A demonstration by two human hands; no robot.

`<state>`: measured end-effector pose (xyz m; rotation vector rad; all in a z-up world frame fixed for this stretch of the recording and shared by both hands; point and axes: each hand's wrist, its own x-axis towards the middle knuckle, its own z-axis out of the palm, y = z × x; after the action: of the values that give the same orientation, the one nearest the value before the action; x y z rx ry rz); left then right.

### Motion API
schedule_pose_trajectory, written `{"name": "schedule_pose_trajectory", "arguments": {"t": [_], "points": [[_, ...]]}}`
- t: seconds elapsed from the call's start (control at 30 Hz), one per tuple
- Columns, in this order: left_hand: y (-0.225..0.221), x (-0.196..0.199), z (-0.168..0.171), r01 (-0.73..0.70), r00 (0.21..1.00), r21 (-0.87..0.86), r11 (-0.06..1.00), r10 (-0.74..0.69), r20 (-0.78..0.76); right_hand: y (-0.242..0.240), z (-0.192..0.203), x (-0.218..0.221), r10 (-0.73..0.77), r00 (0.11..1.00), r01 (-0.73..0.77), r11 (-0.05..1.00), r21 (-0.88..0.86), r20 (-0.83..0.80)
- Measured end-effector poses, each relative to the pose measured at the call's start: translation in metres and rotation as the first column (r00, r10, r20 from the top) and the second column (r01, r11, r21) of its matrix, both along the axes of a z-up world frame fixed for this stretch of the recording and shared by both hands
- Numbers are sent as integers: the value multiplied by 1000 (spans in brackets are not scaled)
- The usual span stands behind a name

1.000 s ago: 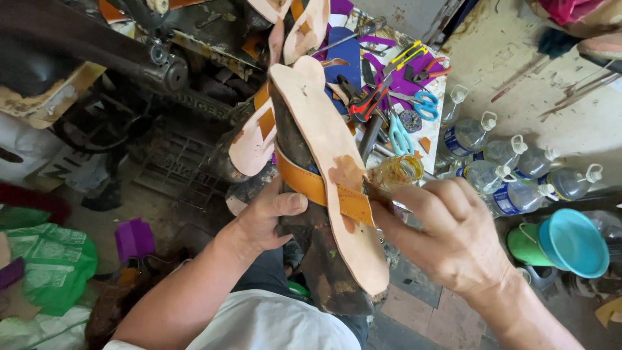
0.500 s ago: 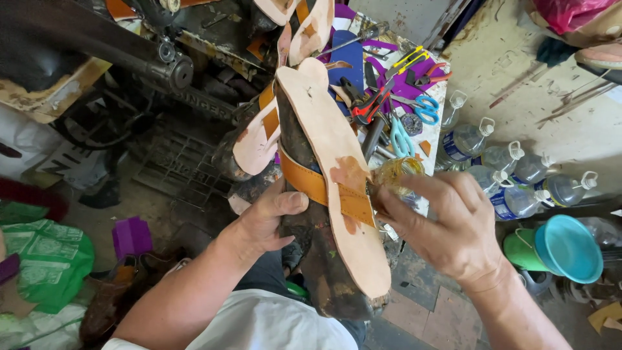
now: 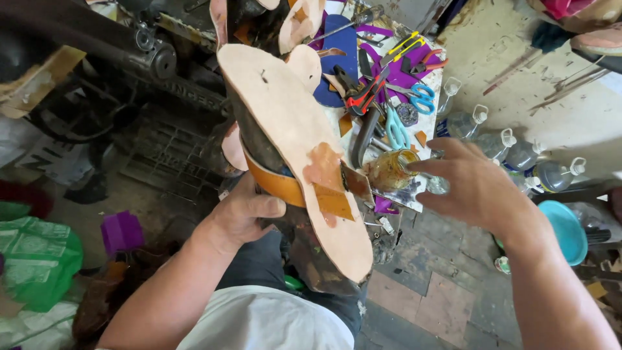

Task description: Assembling handmade sandals by trimming components, applying adhesive, and attaching straps to the soles.

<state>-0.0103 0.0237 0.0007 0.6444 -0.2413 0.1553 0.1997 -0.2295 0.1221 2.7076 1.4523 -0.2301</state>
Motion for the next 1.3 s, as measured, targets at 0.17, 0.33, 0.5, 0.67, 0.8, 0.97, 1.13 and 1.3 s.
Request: {"name": "schedule_pose_trajectory", "arguments": {"t": [0.17,0.33,0.5,0.67,0.8,0.97,1.13,1.3], "points": [[-12,-1,16,-153,980,0,988,151,131,37,-22,12,-46,986,103,923,-371,159],[-3,-5,-4,-110,989,-20,994,111,94,27,-29,34,-48,998,56,941,-333,32],[8,-3,-15,96,991,-75,993,-88,100,-3,12,12,94,991,-70,969,239,-94],[4,4,-32,88,986,-106,991,-71,151,-32,32,-17,195,925,-70,931,359,-326],[-1,8,-32,156,975,-108,982,-135,178,-24,51,-91,327,869,-37,790,611,-370],[-10,11,-33,105,987,-82,991,-94,131,-1,8,-112,185,916,-129,976,177,-356],[-10,9,-30,121,985,-87,989,-108,133,-6,1,-121,182,953,-112,954,278,-241],[-14,14,-27,132,978,-122,984,-109,175,-8,8,-116,170,906,-57,957,285,-387]]}}
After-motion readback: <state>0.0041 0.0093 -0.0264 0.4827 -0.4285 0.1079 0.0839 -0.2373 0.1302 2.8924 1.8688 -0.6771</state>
